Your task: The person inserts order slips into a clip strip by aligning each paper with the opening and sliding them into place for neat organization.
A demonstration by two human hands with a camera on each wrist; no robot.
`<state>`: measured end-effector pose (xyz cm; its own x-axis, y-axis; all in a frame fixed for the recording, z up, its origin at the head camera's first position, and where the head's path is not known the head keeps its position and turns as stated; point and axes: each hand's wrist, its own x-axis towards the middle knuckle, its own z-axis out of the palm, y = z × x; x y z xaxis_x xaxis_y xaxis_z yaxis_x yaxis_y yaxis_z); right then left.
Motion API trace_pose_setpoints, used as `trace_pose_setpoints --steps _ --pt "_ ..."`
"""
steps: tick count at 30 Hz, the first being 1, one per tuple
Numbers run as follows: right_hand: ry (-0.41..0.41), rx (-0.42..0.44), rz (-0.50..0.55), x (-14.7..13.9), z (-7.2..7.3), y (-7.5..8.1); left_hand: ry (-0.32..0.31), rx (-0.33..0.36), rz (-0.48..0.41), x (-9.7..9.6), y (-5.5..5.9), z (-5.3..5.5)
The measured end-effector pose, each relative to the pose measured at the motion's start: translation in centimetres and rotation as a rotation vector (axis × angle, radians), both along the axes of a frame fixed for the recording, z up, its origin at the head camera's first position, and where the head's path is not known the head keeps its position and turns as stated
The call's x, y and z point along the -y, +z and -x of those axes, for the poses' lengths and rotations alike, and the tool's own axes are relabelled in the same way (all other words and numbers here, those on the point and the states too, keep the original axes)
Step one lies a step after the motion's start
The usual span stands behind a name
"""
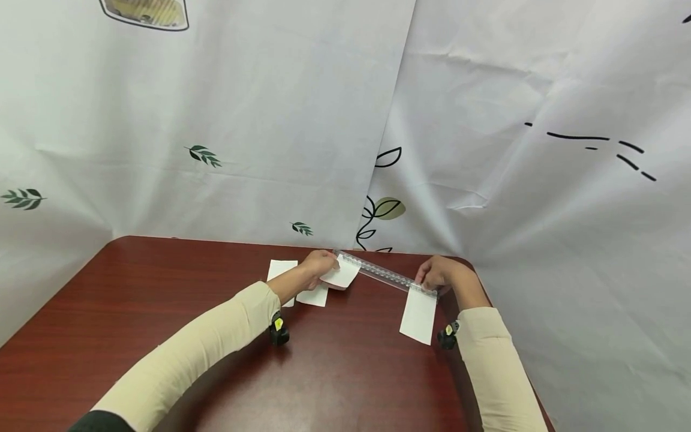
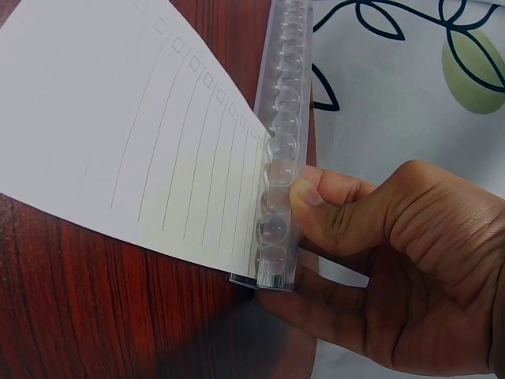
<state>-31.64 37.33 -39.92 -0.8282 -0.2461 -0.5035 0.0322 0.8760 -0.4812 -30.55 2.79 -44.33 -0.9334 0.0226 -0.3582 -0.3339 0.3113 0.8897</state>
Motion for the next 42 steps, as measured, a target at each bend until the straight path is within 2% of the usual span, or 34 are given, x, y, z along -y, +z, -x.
trace_pose_setpoints --steps 5,13,16,21,23,28,30,42 --pt "0.0 -0.004 -0.005 0.0 0.0 0.0 -0.003 0.011 -0.026 -0.2 0.4 -0.5" --pt "-0.004 -0.002 -0.008 0.0 -0.1 0.1 -0.037 0.001 -0.14 -0.6 0.2 -0.7" --pt "-0.001 -0.003 -0.011 0.0 -0.1 0.0 -0.049 0.004 -0.138 -0.6 0.4 -0.9" --pt "-0.003 -0.008 -0.016 -0.1 0.0 -0.1 -0.069 0.015 -0.081 -0.5 0.6 -1.1" --pt "-0.002 -0.009 -0.016 -0.1 0.0 -0.2 -0.085 0.03 -0.132 -0.5 0.6 -1.0" --pt "0.002 -0.011 -0.02 0.0 0.1 -0.1 -0.12 0.089 -0.369 -0.7 0.4 -0.7" --pt "0.001 -0.012 -0.023 0.0 0.1 -0.1 -0.124 0.099 -0.404 -0.8 0.2 -0.7" --pt "0.012 -0.011 -0.03 0.0 0.1 0.0 -0.178 0.116 -0.367 -1.7 -0.2 -0.5"
